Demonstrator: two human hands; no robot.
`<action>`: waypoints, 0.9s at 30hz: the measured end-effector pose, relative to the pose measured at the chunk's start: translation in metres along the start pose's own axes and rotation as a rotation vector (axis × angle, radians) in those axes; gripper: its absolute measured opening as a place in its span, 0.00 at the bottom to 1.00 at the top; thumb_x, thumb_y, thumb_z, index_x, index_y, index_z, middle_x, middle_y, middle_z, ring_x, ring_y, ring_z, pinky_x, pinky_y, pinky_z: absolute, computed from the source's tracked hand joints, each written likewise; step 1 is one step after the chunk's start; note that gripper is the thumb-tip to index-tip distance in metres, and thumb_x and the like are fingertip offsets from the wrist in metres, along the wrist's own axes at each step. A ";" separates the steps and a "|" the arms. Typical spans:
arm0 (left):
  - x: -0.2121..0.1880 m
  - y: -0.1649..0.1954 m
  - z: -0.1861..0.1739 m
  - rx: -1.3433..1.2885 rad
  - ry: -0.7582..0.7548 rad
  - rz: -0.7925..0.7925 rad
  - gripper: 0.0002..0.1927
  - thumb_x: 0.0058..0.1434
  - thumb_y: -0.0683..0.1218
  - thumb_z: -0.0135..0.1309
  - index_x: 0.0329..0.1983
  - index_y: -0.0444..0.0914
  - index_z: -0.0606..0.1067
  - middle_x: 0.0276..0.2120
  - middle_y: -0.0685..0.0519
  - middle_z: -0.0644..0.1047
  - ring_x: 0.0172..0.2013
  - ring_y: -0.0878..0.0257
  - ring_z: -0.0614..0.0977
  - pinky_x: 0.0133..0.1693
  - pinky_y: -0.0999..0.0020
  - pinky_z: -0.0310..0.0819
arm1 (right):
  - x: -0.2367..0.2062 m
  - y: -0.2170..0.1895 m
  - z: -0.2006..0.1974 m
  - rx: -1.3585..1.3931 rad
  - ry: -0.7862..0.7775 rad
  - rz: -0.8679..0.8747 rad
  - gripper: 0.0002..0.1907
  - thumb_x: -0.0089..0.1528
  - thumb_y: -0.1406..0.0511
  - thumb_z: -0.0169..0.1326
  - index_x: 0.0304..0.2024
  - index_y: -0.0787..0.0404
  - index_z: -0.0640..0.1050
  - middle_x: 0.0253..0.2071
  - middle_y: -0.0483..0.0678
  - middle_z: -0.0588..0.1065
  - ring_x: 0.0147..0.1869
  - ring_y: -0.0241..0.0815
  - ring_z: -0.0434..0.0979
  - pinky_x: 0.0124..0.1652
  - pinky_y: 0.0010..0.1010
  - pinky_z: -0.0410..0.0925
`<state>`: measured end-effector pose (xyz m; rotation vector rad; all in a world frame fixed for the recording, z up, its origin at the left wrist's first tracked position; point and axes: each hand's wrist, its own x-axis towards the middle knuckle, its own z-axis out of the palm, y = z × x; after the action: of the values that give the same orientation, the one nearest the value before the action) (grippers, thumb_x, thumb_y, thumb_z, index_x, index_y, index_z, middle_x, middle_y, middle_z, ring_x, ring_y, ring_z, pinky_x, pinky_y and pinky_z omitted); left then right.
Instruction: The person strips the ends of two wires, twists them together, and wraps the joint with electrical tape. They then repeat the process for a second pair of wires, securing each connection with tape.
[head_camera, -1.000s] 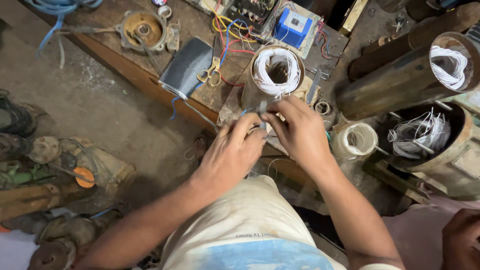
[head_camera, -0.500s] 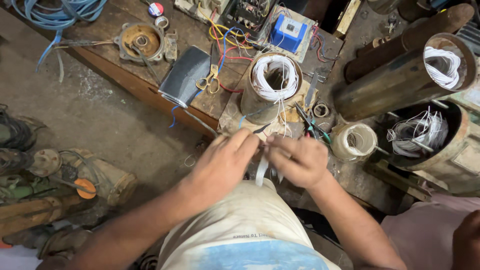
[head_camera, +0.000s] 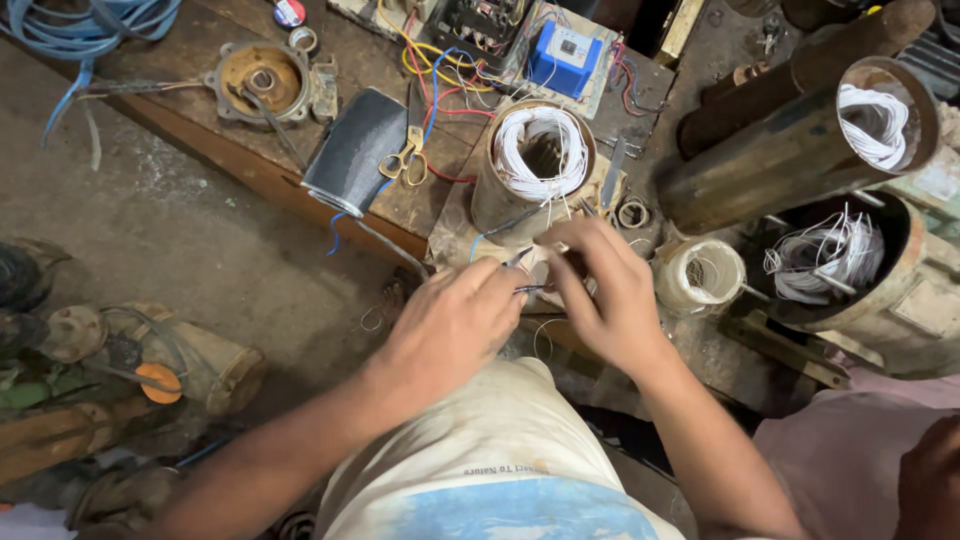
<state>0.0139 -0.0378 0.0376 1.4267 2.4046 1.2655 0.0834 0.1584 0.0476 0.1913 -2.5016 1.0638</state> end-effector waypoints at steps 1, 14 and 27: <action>0.002 -0.004 -0.004 -0.083 -0.049 -0.039 0.09 0.66 0.43 0.54 0.46 0.34 0.74 0.39 0.43 0.77 0.40 0.45 0.79 0.43 0.52 0.73 | -0.006 0.001 -0.001 0.052 0.015 -0.062 0.10 0.63 0.74 0.53 0.47 0.64 0.74 0.51 0.54 0.76 0.51 0.52 0.79 0.47 0.35 0.73; -0.003 0.011 -0.004 -0.058 -0.111 -0.090 0.07 0.63 0.40 0.53 0.41 0.33 0.68 0.36 0.41 0.73 0.36 0.42 0.78 0.39 0.50 0.72 | -0.008 0.019 0.002 -0.330 0.081 -0.343 0.12 0.56 0.70 0.65 0.42 0.59 0.82 0.47 0.48 0.79 0.43 0.46 0.80 0.38 0.33 0.72; 0.004 0.004 -0.002 0.027 0.048 0.029 0.10 0.66 0.42 0.56 0.48 0.33 0.75 0.36 0.44 0.77 0.36 0.46 0.81 0.40 0.55 0.75 | 0.005 0.003 -0.004 0.025 -0.040 0.065 0.13 0.61 0.73 0.56 0.49 0.63 0.75 0.47 0.53 0.76 0.46 0.51 0.79 0.42 0.37 0.72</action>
<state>0.0139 -0.0348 0.0428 1.4606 2.4494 1.2927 0.0791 0.1636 0.0497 0.1406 -2.5470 1.1288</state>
